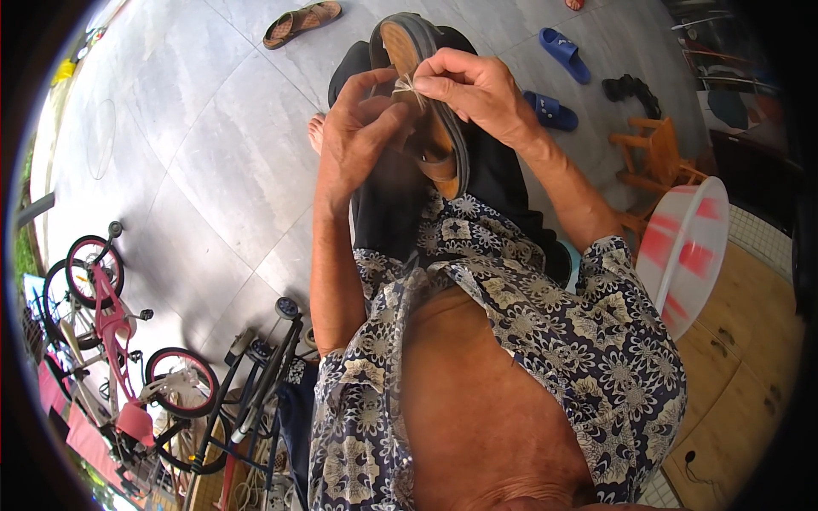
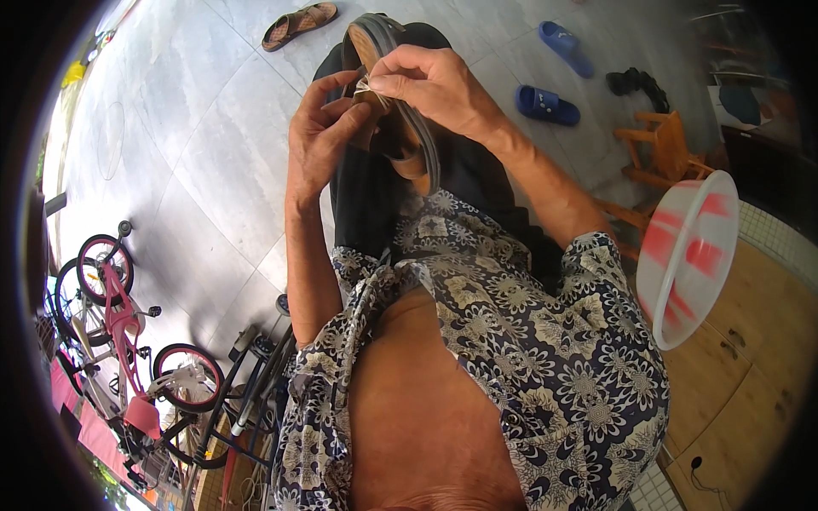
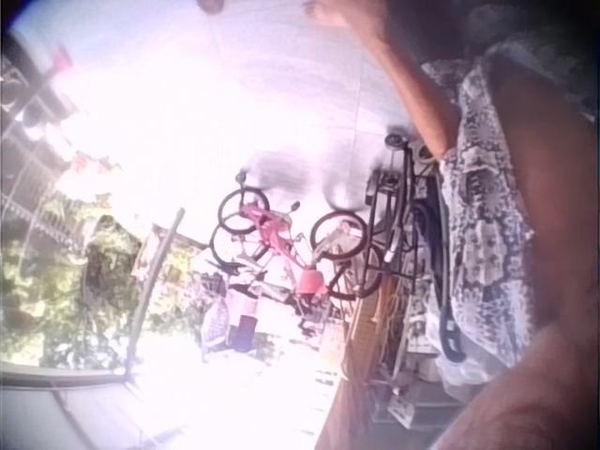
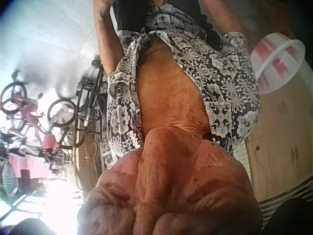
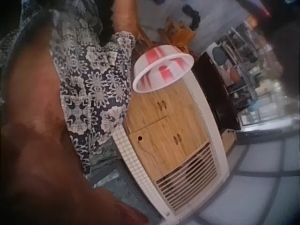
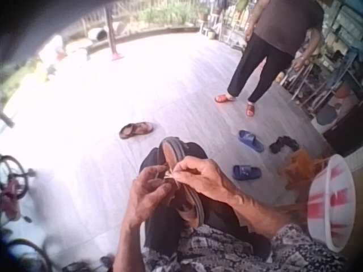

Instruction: The person is repairing a sandal by using a needle and thread to sew the strap back onto the sole, occasionally using pliers to pull the thread through.

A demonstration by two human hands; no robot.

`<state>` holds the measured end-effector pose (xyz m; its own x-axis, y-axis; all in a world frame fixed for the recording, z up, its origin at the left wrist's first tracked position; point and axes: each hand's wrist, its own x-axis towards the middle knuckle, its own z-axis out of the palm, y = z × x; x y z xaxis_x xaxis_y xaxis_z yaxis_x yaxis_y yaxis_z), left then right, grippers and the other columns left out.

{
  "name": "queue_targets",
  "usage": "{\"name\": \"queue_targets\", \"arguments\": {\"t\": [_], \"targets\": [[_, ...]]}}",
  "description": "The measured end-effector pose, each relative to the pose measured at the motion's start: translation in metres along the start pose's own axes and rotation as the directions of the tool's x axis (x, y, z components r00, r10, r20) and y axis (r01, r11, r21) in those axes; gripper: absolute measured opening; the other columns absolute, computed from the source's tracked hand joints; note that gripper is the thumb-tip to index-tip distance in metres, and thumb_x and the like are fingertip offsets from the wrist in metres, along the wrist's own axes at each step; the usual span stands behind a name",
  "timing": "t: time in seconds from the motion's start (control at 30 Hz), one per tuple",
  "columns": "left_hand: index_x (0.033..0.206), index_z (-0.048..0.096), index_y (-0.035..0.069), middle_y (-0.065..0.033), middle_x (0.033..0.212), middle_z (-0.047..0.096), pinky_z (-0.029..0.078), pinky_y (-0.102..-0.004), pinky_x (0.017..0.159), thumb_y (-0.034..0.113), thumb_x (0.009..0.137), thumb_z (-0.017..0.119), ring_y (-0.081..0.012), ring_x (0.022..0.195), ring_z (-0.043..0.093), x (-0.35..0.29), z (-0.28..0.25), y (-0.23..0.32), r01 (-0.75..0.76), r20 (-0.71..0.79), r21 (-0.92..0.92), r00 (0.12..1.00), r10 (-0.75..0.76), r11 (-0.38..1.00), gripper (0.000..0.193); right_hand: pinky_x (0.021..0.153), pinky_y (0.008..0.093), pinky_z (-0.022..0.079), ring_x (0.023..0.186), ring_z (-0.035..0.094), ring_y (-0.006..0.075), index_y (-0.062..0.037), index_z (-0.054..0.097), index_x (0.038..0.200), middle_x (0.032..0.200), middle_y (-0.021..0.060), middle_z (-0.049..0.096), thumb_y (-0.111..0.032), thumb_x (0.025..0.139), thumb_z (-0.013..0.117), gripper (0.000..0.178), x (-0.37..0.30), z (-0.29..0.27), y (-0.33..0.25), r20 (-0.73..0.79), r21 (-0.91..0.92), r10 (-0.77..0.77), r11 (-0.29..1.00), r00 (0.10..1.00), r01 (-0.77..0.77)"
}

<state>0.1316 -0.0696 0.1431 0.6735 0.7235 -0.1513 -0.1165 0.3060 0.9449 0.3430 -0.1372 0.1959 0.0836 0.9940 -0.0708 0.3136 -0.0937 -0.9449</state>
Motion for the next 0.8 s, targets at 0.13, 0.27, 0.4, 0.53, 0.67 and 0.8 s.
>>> {"name": "queue_targets", "arguments": {"t": [0.13, 0.27, 0.4, 0.53, 0.67, 0.8], "targets": [[0.148, 0.055, -0.002, -0.0153, 0.110, 0.080, 0.062, -0.0294, 0.084, 0.003, 0.106, 0.069, -0.0184, 0.096, 0.077, 0.000, 0.002, 0.000, 0.001, 0.001, -0.001, 1.000, -0.001, 1.000, 0.045, 0.050, 0.0186, 0.036, 0.056, 0.047, 0.0014, -0.0003, 0.075, 0.112, 0.074, -0.0040, 0.060, -0.029, 0.106, 0.072, 0.029, -0.002, -0.012, -0.001, 0.153, 0.180, 0.134, 0.970, 0.979, -0.161], [0.147, 0.056, -0.002, -0.0155, 0.109, 0.080, 0.062, -0.0296, 0.084, 0.003, 0.106, 0.069, -0.0184, 0.095, 0.077, 0.001, 0.003, -0.003, 0.011, 0.010, 0.042, 1.000, -0.011, 0.999, 0.044, 0.055, 0.0252, 0.044, 0.064, 0.055, 0.0053, -0.0015, 0.072, 0.112, 0.078, -0.0039, 0.060, -0.028, 0.107, 0.069, 0.027, -0.005, -0.018, -0.008, 0.287, -0.021, 0.215, 0.976, 0.933, -0.218], [0.147, 0.056, -0.002, -0.0152, 0.109, 0.080, 0.062, -0.0298, 0.084, 0.003, 0.106, 0.068, -0.0182, 0.094, 0.077, 0.003, -0.001, -0.010, -0.026, 0.029, 0.065, 0.999, 0.025, 0.998, 0.043, 0.062, 0.0346, 0.047, 0.067, 0.057, 0.0134, -0.0047, 0.065, 0.101, 0.081, 0.0015, 0.062, -0.027, 0.104, 0.072, 0.024, -0.005, -0.007, -0.004, 0.215, -0.348, -0.068, 0.927, 0.974, 0.142], [0.146, 0.056, -0.002, -0.0154, 0.110, 0.080, 0.063, -0.0302, 0.085, 0.003, 0.106, 0.068, -0.0181, 0.095, 0.077, 0.003, -0.008, -0.011, -0.028, 0.008, 0.014, 1.000, 0.027, 1.000, 0.042, 0.064, 0.0363, 0.050, 0.069, 0.062, 0.0156, -0.0034, 0.061, 0.089, 0.080, 0.0040, 0.062, -0.026, 0.101, 0.076, 0.030, -0.008, -0.017, -0.017, 0.393, -0.672, 0.066, 0.702, 0.917, 0.238], [0.146, 0.056, -0.002, -0.0156, 0.110, 0.080, 0.063, -0.0306, 0.085, 0.003, 0.106, 0.068, -0.0183, 0.095, 0.077, 0.002, -0.007, -0.011, -0.025, 0.014, -0.019, 1.000, 0.025, 1.000, 0.042, 0.059, 0.0304, 0.052, 0.064, 0.064, 0.0129, -0.0049, 0.061, 0.081, 0.077, 0.0018, 0.063, -0.029, 0.103, 0.076, 0.035, -0.013, -0.033, -0.024, 0.488, -0.245, 0.164, 0.968, 0.857, -0.046], [0.146, 0.056, -0.002, -0.0160, 0.110, 0.081, 0.063, -0.0306, 0.084, 0.004, 0.106, 0.068, -0.0184, 0.094, 0.077, 0.004, -0.006, -0.011, -0.025, 0.016, -0.015, 1.000, 0.025, 1.000, 0.042, 0.062, 0.0253, 0.059, 0.066, 0.071, 0.0119, -0.0040, 0.073, 0.090, 0.078, 0.0024, 0.070, -0.033, 0.107, 0.071, 0.034, -0.004, -0.053, -0.011, 0.091, 0.311, 0.099, 0.943, 0.991, -0.123]]}}
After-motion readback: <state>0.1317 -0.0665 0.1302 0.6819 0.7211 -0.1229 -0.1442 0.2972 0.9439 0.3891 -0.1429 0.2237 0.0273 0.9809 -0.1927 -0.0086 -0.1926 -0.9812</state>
